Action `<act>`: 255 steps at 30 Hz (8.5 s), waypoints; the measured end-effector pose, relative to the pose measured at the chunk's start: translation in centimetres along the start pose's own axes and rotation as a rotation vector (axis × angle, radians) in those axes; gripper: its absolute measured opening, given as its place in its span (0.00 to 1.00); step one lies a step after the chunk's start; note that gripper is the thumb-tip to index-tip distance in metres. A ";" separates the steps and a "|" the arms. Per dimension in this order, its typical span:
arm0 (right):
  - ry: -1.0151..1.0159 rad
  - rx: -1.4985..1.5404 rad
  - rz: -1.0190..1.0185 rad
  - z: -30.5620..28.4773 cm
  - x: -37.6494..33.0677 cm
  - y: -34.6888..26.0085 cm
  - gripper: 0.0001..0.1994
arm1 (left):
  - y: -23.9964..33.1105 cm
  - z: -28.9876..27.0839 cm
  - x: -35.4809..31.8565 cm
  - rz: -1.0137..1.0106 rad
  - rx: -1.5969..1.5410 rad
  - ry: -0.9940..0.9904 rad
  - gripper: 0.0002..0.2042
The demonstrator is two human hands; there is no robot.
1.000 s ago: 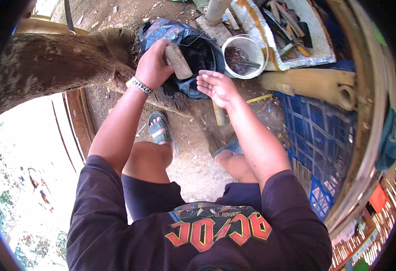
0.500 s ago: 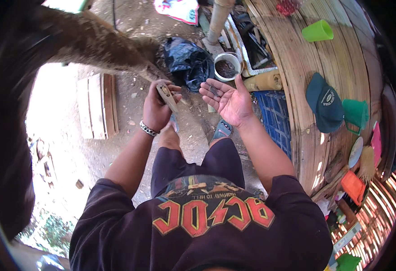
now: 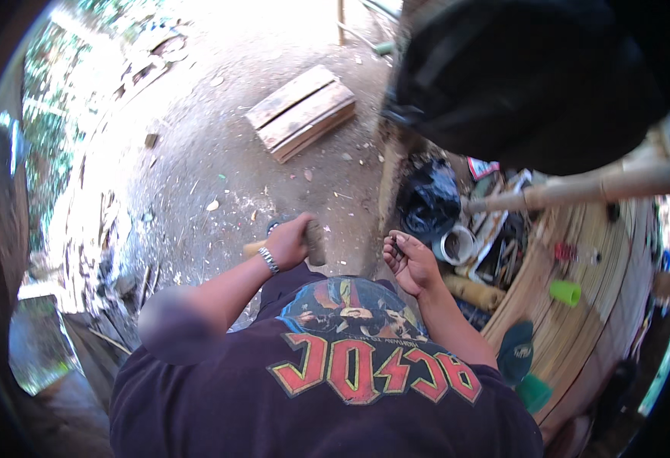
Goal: The person retrieves a nail from a bag and walks to a work area where they sit on the ground. They use a hammer to drive nails into a bamboo frame, securing slats and crosspieces. The person repeatedly adjusts the frame and hammers nails to assemble the structure.
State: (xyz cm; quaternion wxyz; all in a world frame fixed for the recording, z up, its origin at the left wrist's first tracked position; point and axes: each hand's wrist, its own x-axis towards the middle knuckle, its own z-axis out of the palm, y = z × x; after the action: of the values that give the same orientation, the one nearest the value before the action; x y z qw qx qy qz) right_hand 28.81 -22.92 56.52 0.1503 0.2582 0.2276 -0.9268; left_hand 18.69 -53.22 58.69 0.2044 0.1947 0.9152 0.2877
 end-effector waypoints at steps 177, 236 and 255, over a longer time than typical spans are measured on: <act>1.177 0.233 -0.779 -102.0 130.6 -414.5 0.06 | 201.0 57.5 416.4 -0.287 0.429 -0.845 0.27; 0.886 0.494 -0.740 -194.0 134.3 -603.1 0.13 | 362.8 128.9 563.2 0.194 0.723 -0.695 0.29; 0.813 0.162 -0.316 -215.0 137.8 -667.7 0.08 | 424.1 154.5 610.7 0.303 -0.157 -0.222 0.21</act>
State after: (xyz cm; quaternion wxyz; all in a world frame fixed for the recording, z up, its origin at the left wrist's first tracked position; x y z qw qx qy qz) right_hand -260.73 630.65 46.97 -0.1157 0.5746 0.2313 -0.7765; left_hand -318.32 626.96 39.70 0.2731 0.3442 0.8219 0.3625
